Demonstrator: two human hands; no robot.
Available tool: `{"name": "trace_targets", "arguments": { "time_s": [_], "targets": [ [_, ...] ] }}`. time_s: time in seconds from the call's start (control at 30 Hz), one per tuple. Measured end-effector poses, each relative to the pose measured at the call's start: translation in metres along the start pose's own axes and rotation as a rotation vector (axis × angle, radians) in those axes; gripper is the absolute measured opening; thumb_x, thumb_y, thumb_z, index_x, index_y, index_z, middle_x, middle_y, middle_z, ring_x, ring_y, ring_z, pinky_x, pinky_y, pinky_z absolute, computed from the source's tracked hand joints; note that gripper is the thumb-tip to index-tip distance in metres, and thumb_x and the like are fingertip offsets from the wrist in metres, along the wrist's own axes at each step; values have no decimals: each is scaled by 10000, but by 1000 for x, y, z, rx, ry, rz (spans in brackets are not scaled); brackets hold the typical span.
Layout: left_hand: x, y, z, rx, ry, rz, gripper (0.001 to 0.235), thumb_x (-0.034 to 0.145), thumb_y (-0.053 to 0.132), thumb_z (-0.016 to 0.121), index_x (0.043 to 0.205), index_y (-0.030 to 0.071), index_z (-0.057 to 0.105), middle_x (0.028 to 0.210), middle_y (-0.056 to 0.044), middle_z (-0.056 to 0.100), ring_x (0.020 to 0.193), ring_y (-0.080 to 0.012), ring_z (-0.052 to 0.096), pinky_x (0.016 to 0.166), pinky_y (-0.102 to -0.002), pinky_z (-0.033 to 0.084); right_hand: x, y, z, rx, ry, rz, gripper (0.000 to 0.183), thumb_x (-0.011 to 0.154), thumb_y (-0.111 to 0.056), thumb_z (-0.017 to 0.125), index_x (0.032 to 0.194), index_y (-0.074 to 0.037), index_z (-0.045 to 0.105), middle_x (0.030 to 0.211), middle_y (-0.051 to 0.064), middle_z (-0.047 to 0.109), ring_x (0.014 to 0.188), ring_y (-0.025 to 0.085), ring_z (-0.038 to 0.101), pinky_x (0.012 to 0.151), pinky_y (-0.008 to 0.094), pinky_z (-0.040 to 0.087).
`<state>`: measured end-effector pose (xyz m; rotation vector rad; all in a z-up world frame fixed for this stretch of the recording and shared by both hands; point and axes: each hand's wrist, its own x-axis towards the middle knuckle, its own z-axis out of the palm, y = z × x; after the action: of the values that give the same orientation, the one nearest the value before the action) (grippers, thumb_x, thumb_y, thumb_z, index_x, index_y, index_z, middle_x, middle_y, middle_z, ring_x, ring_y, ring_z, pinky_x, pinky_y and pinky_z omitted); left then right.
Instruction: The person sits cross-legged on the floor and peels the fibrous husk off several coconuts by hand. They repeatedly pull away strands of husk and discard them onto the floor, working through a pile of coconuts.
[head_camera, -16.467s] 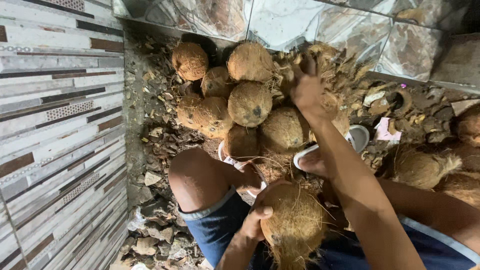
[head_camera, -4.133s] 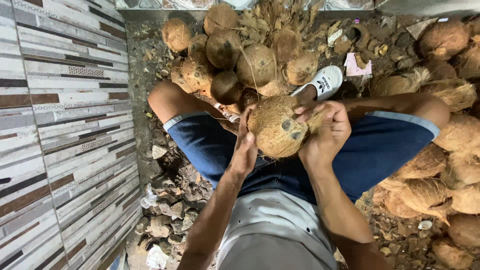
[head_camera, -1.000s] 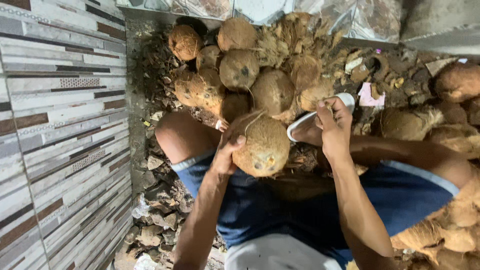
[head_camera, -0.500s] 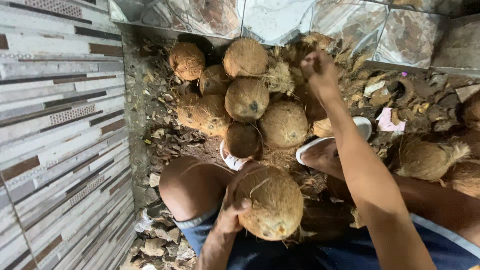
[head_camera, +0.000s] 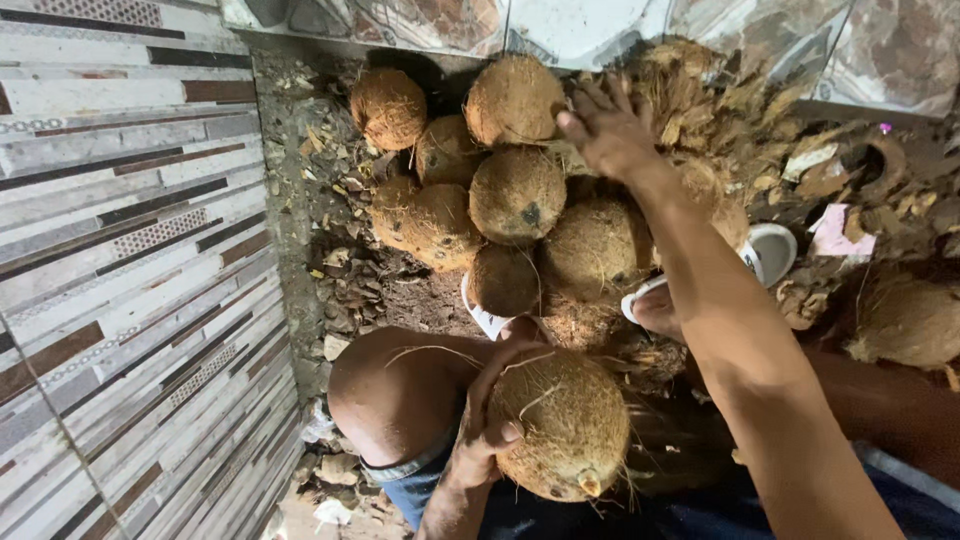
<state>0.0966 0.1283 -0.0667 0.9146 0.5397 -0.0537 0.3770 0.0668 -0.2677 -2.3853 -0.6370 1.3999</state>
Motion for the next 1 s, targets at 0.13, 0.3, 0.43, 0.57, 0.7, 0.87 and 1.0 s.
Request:
{"name": "trace_targets", "arguments": {
  "time_s": [0.13,0.3,0.43,0.57,0.7,0.87,1.0],
  "targets": [
    [2,5,4,19,38,-45,857,846,650,745,1336,-9,501,1318,-170,578,1248,-321,554,1080,-526,463,-9,5,6,36,37,-44,846,923,-655,87,1569,-116,169,1650,53,0,1493,283,-126,1172,583,-105],
    [-4,4,7,-107,41,-117,819,748,577,795,1303,37,528,1273,-165,579,1185,-318,560,1008,-506,474,-116,-27,-19,448,238,-161,986,785,-827,70,1574,-244,-29,1647,36,-156,1524,267,-158,1184,639,-76],
    [-16,-15,7,-84,39,-112,776,746,517,764,1326,57,531,1275,-165,597,1166,-318,569,978,-508,488,-207,-45,-5,753,45,8,647,962,-46,216,1571,-148,24,1663,70,-30,1528,242,-31,1176,539,-60],
    [-24,-34,17,44,150,-150,902,635,464,772,1399,54,524,1245,-216,586,1123,-325,607,969,-507,485,-291,-16,60,962,-100,-359,1064,703,-672,359,1574,-148,46,1629,224,-61,1420,499,67,972,759,152],
    [-43,-46,17,243,-16,-207,865,713,432,803,1392,-23,520,1143,-357,581,1060,-454,603,950,-521,507,-338,13,108,964,-64,-407,1380,535,-771,730,1605,-174,94,1636,228,47,1459,440,38,1051,714,136],
    [-58,-66,30,284,61,-476,895,669,443,867,1402,63,521,1169,-243,543,1102,-376,580,955,-510,489,-358,41,154,1120,-80,-237,1174,643,-330,769,1597,-162,105,1547,355,153,1390,583,131,971,818,186],
    [-65,-97,51,270,202,-464,831,662,464,879,1339,85,583,1193,-229,499,1148,-334,548,979,-482,465,-366,50,181,1287,34,50,1007,681,-228,792,1545,-127,284,1433,349,372,1314,570,385,999,745,354]
  ]
}}
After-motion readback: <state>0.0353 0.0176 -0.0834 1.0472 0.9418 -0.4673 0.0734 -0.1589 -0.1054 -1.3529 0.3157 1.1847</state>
